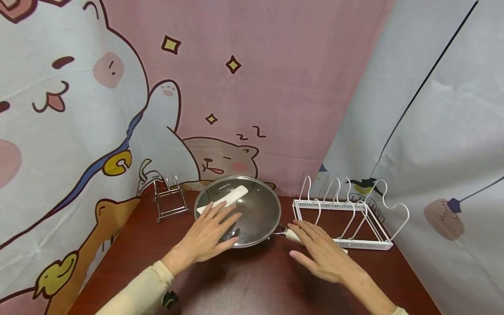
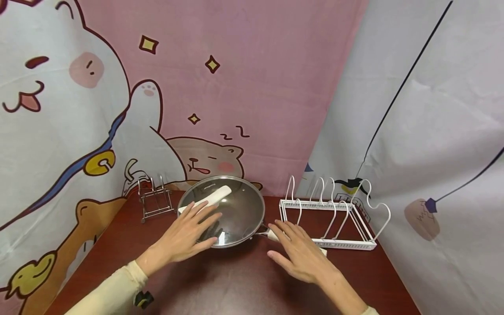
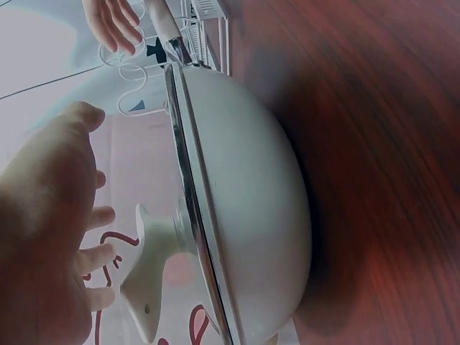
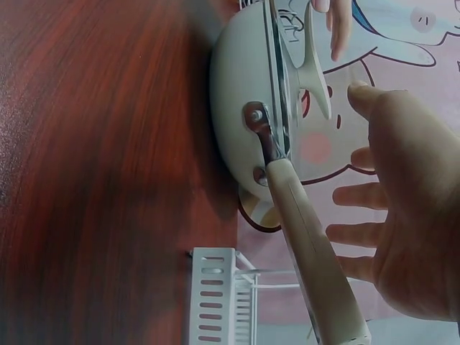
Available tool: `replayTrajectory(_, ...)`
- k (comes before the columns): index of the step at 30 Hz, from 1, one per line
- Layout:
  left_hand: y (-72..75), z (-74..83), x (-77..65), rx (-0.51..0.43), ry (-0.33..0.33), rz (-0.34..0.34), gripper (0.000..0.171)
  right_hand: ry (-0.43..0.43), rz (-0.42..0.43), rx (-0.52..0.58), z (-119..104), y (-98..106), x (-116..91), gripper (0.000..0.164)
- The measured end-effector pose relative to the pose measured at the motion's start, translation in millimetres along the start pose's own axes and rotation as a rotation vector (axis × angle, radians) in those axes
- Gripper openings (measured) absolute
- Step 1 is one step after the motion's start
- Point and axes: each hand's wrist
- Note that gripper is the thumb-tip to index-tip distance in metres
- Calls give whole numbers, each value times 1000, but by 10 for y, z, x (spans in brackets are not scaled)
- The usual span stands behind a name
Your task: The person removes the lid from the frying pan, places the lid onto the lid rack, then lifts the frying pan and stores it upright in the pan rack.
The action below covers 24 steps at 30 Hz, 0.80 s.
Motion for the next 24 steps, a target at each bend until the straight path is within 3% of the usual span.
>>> replayTrajectory(5,-17,-58,5,33,32,-9,68,-10,-7,12,27,0,10,69)
replayTrajectory(12,-59,-154,6,51,63,34,67,-4,3,-10,65,-8,34,62)
replayTrajectory(24,-44,-256,0,43,130,-17,65,-56,-30,-45,91,-27,54,58)
Point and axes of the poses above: each hand's wrist, its own x-axis towards the middle knuckle, its own y-axis out of the back of the hand, z = x × y, and after that the axes turned 7 degrees about -y, right-handed
